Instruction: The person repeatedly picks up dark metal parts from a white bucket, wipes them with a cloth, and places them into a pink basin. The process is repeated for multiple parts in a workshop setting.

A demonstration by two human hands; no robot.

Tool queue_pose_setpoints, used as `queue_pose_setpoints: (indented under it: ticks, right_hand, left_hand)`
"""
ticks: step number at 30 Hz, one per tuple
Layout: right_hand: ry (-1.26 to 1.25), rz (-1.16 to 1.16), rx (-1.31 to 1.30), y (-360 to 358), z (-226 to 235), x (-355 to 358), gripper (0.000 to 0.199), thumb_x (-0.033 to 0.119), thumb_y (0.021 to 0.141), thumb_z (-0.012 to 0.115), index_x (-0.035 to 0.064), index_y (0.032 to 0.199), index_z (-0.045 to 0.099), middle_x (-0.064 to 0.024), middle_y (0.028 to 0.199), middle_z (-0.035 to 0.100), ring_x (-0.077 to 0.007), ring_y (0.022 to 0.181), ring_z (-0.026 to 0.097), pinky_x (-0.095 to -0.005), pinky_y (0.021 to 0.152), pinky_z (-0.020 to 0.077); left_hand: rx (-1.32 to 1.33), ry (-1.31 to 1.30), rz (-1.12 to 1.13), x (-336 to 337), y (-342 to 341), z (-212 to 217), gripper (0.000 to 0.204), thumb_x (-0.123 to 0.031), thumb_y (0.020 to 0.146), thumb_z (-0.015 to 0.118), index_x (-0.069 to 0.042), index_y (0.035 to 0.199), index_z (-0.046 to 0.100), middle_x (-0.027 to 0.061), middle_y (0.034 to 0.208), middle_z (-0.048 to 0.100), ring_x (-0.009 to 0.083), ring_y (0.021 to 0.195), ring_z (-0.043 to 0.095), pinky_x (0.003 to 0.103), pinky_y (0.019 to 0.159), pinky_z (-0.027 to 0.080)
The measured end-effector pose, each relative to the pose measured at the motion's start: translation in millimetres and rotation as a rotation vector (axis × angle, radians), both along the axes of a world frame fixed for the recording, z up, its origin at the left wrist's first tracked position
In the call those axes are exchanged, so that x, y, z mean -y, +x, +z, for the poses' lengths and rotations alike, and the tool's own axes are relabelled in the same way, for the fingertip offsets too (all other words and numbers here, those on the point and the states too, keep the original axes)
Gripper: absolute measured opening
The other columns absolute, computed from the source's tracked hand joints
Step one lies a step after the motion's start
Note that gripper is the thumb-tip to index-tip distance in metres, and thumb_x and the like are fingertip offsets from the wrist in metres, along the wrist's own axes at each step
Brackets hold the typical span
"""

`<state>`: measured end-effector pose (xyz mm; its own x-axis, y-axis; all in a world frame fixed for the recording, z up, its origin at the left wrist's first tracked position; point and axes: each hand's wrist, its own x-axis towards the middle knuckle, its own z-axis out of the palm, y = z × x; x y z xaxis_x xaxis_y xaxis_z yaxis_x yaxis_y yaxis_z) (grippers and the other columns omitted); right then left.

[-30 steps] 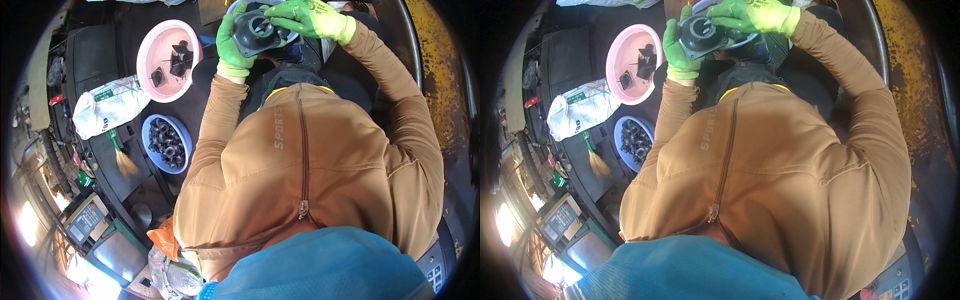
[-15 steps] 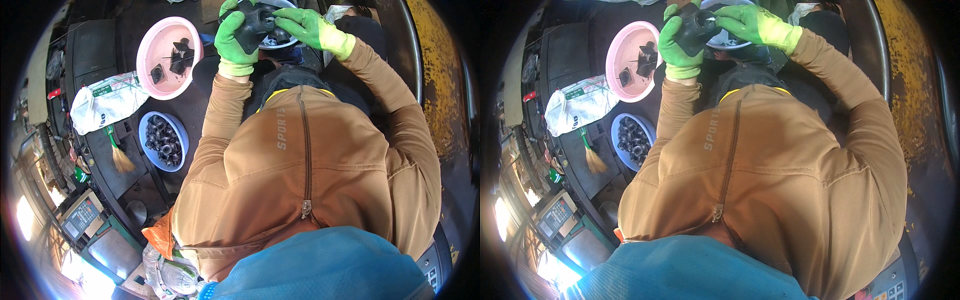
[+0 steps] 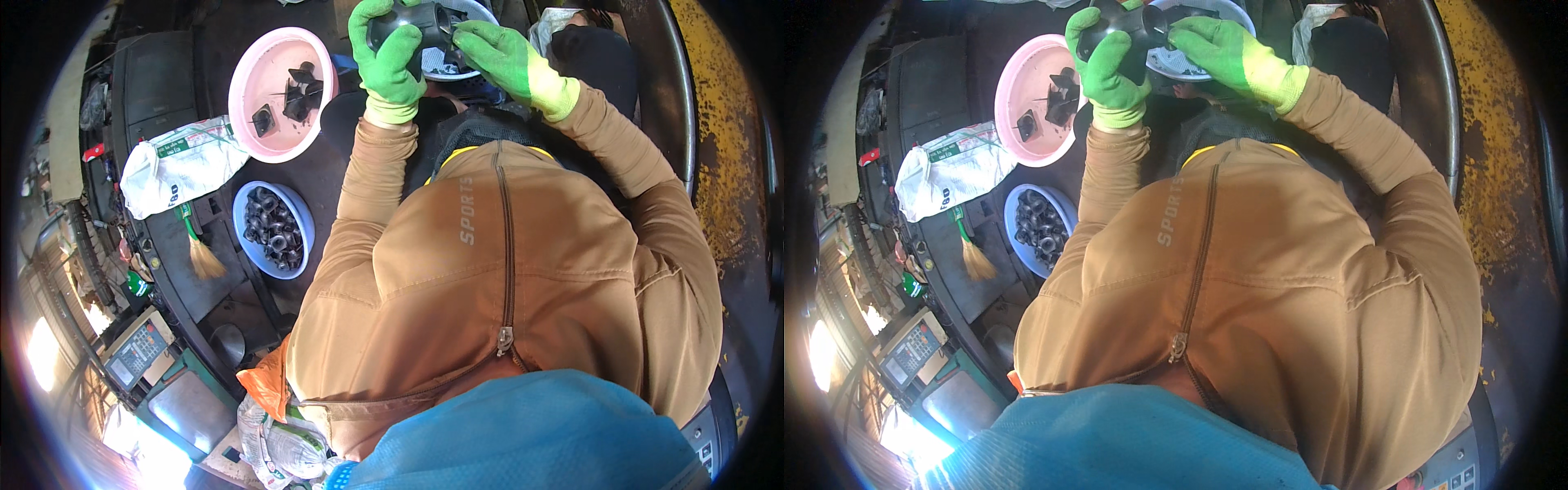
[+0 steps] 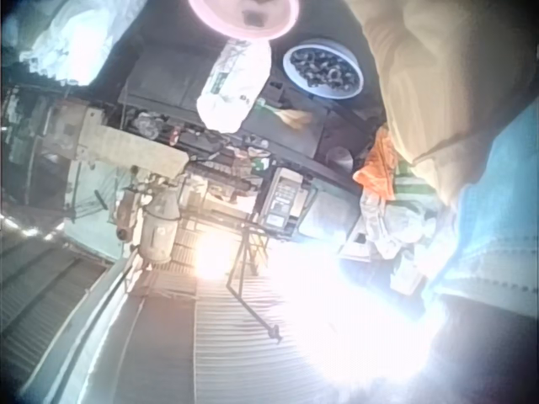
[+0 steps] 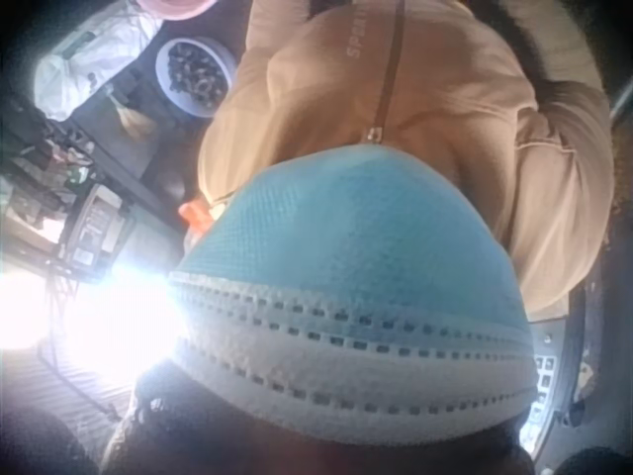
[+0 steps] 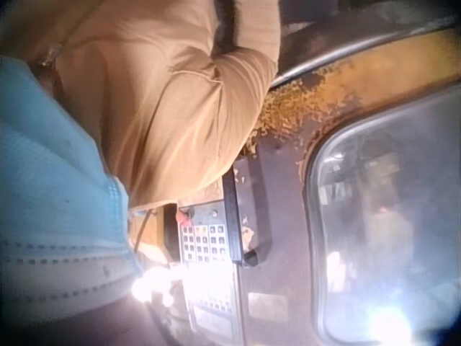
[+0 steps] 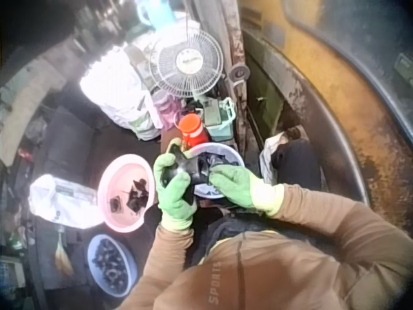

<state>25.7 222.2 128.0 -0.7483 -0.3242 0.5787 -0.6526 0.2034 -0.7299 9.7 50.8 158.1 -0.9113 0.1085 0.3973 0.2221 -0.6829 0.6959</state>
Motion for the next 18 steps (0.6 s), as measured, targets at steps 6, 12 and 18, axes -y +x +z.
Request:
queue_pose_setpoints:
  ticks: [6,12,18]
  right_hand:
    - [-0.262,0.139,0.84,21.0,33.0,3.3,0.036,0.022,0.09,0.068,0.001,0.118,0.06,-0.0085,0.092,0.062,-0.0227,0.079,0.061,-0.0321,0.073,0.0545]
    - [-0.683,0.228,1.354,29.7,58.3,9.1,0.031,0.032,0.103,0.05,0.0042,0.11,0.062,0.0084,0.063,0.044,-0.0025,0.052,0.035,-0.0197,0.049,0.0371]
    - [-1.054,0.559,1.544,27.0,73.2,0.8,0.028,0.029,0.105,0.045,0.0031,0.105,0.056,0.008,0.067,0.041,-0.0028,0.053,0.034,-0.0203,0.046,0.0277]
  left_hand:
    - [-0.369,-0.24,0.149,4.1,-9.6,-1.6,0.043,0.002,0.083,0.063,-0.011,0.122,0.053,0.0208,0.155,0.031,0.0303,0.128,0.048,0.044,0.11,0.036]
    - [-0.652,-0.555,0.322,15.2,-16.8,-6.8,0.033,-0.002,0.086,0.065,-0.011,0.114,0.052,0.0289,0.155,0.027,0.0364,0.133,0.043,0.047,0.11,0.035]
    - [-0.954,-0.779,0.488,28.7,-28.5,0.5,0.035,-0.007,0.073,0.075,-0.009,0.104,0.058,0.0282,0.151,0.031,0.0416,0.133,0.042,0.046,0.111,0.034]
